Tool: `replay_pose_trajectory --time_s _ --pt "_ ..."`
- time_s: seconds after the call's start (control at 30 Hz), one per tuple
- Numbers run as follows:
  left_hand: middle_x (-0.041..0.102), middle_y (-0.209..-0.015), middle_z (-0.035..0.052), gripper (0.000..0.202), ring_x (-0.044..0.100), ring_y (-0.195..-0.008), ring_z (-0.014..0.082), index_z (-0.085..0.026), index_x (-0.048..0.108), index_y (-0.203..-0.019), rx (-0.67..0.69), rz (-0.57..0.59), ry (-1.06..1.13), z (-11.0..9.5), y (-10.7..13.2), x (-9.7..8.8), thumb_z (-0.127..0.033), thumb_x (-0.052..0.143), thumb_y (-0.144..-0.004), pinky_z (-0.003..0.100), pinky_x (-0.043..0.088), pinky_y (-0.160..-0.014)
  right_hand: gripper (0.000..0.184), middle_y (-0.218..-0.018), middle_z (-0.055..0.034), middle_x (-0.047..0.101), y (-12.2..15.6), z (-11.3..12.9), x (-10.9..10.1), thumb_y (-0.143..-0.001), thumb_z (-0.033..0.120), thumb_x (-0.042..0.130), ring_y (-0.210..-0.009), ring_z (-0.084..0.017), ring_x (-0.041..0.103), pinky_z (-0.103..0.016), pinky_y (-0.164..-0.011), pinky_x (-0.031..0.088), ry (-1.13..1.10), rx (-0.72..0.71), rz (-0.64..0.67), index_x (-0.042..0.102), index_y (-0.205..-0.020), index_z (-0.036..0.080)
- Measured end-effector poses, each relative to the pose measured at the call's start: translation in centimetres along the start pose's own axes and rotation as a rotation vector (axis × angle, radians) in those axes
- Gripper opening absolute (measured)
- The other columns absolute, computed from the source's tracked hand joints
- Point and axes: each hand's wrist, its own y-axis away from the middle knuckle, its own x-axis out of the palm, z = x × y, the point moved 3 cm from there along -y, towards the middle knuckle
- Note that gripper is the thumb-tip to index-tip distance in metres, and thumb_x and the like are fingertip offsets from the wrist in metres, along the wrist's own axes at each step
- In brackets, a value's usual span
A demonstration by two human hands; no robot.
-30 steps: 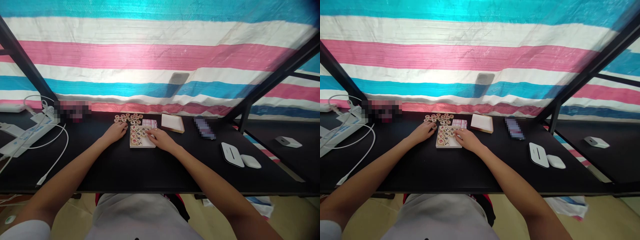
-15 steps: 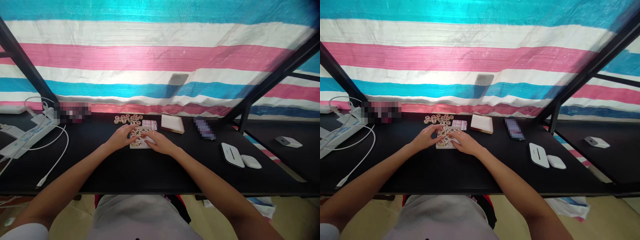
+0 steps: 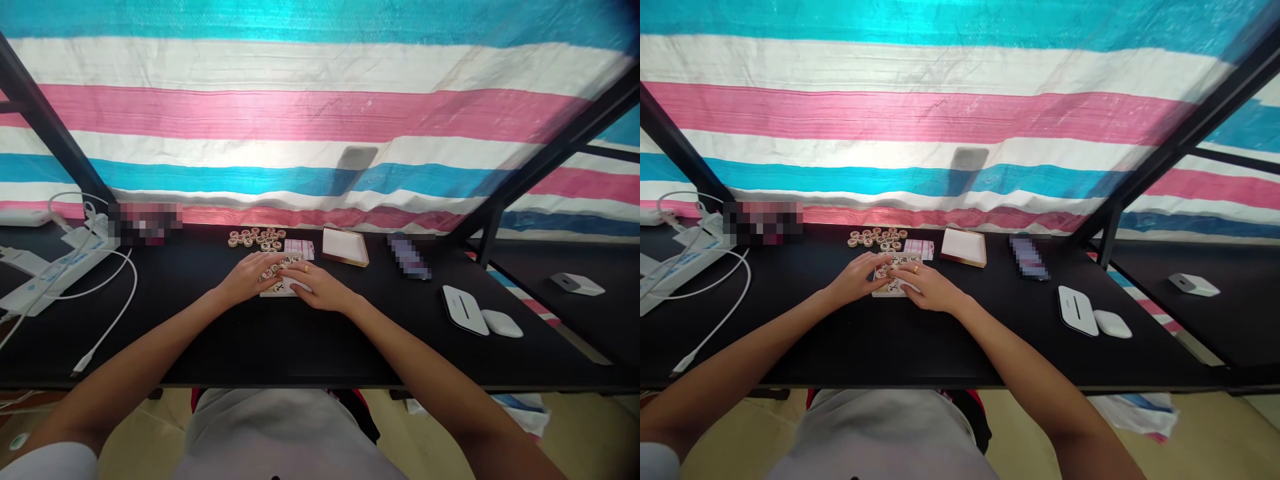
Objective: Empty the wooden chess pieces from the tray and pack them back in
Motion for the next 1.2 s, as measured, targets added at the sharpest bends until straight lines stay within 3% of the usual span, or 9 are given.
replay_pose_trajectory --time_s 0.13,0.3,0.57,0.83,1.1,1.2 --pt "0.058 -0.115 0.0113 0.039 0.057 -0.109 0.0218 -0.020 0.048 -0.127 -0.041 0.029 -0.052 0.5 0.1 -0.3 -0.035 0.054 -0.091 0.037 0.049 -0.093 0.032 -0.118 -0.0103 0.060 0.0 -0.5 -0.1 -0.092 0.020 0.044 -0.109 -0.022 0.056 -0.041 -0.095 0.047 0.058 0.020 -0.043 0.058 -0.121 0.023" --pt "0.060 -0.111 0.0093 0.031 0.058 -0.105 0.0213 -0.019 0.052 -0.121 -0.220 0.029 -0.091 2.7 0.5 -1.0 -0.032 0.048 -0.093 0.037 0.048 -0.093 0.028 -0.109 -0.0106 0.063 0.3 -2.2 -0.4 -0.091 0.020 0.046 -0.104 -0.022 0.058 -0.038 -0.091 0.048 0.071 0.190 -0.074 0.062 -0.114 0.021" --pt "0.055 -0.119 0.0077 0.034 0.060 -0.102 0.0225 -0.023 0.053 -0.121 -0.476 0.175 -0.146 5.4 1.5 -0.5 -0.031 0.046 -0.089 0.035 0.050 -0.085 0.019 -0.088 -0.0062 0.062 0.5 -3.2 -0.6 -0.088 0.023 0.053 -0.084 -0.019 0.058 -0.032 -0.079 0.046 0.083 0.412 0.010 0.064 -0.102 0.019" --pt "0.056 -0.117 0.0058 0.031 0.060 -0.099 0.0215 -0.024 0.056 -0.115 -0.512 0.272 -0.133 5.6 1.6 -0.1 -0.034 0.044 -0.089 0.034 0.050 -0.083 0.017 -0.085 -0.0057 0.065 0.5 -3.2 -0.4 -0.088 0.023 0.053 -0.084 -0.020 0.056 -0.031 -0.077 0.044 0.111 0.413 0.078 0.063 -0.101 0.018" --pt "0.059 -0.113 0.0056 0.029 0.060 -0.098 0.0215 -0.024 0.059 -0.111 -0.507 0.305 -0.154 5.9 2.0 0.3 -0.034 0.045 -0.088 0.033 0.050 -0.082 0.010 -0.097 -0.0088 0.059 0.8 -3.9 0.3 -0.086 0.023 0.056 -0.095 -0.022 0.055 -0.036 -0.086 0.046 0.122 0.383 0.037 0.065 -0.085 0.019" --pt "0.060 -0.109 0.0062 0.028 0.060 -0.097 0.0225 -0.022 0.061 -0.108 -0.493 0.302 -0.160 6.3 2.1 0.5 -0.033 0.046 -0.087 0.035 0.050 -0.083 0.010 -0.099 -0.0089 0.060 0.8 -4.2 0.5 -0.086 0.023 0.056 -0.097 -0.022 0.055 -0.037 -0.088 0.046 0.118 0.405 0.039 0.066 -0.088 0.019"
